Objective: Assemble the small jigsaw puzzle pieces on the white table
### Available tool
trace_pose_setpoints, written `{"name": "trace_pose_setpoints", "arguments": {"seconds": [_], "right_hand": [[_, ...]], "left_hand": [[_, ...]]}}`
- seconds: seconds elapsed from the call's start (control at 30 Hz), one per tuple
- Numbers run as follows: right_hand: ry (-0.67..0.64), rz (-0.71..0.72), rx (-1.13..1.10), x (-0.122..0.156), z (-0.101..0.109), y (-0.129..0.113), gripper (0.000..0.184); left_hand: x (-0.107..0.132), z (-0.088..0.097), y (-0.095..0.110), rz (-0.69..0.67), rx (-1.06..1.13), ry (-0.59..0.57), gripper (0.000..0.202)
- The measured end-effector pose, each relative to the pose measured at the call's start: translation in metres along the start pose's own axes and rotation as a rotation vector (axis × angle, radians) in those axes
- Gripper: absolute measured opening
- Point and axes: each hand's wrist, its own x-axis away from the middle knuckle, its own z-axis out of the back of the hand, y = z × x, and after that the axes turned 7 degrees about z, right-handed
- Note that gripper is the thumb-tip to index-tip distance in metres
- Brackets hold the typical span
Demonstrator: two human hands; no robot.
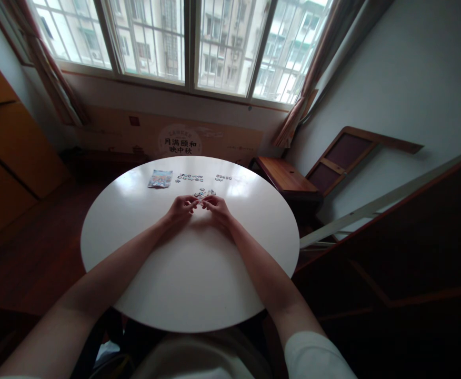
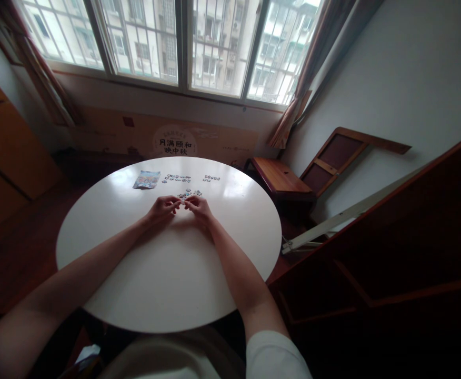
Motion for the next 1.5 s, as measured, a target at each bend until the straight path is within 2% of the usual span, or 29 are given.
{"name": "trace_pose_setpoints", "arguments": {"seconds": [0.43,0.77,1.33,1.5], "right_hand": [[0.007,-0.008,-0.017,0.0005,0.0004,-0.002,0.032],[0.003,-0.008,-0.007,0.0008,0.0001,-0.0044,0.032],[-0.018,-0.001,-0.016,0.0016,0.0001,-0.0054,0.029],[-0.015,-0.011,-0.021,0.0009,0.0002,-0.0045,0.029]], "left_hand": [[-0.0011,-0.0001,-0.0014,0.002,-0.029,0.013,0.042],[-0.0037,-0.0002,-0.0058,-0.028,-0.022,0.091,0.041],[-0.0016,0.0009,-0.0025,-0.018,-0.048,0.053,0.042],[0.0003,0.0007,-0.0029,-0.016,-0.154,0.054,0.037]]}}
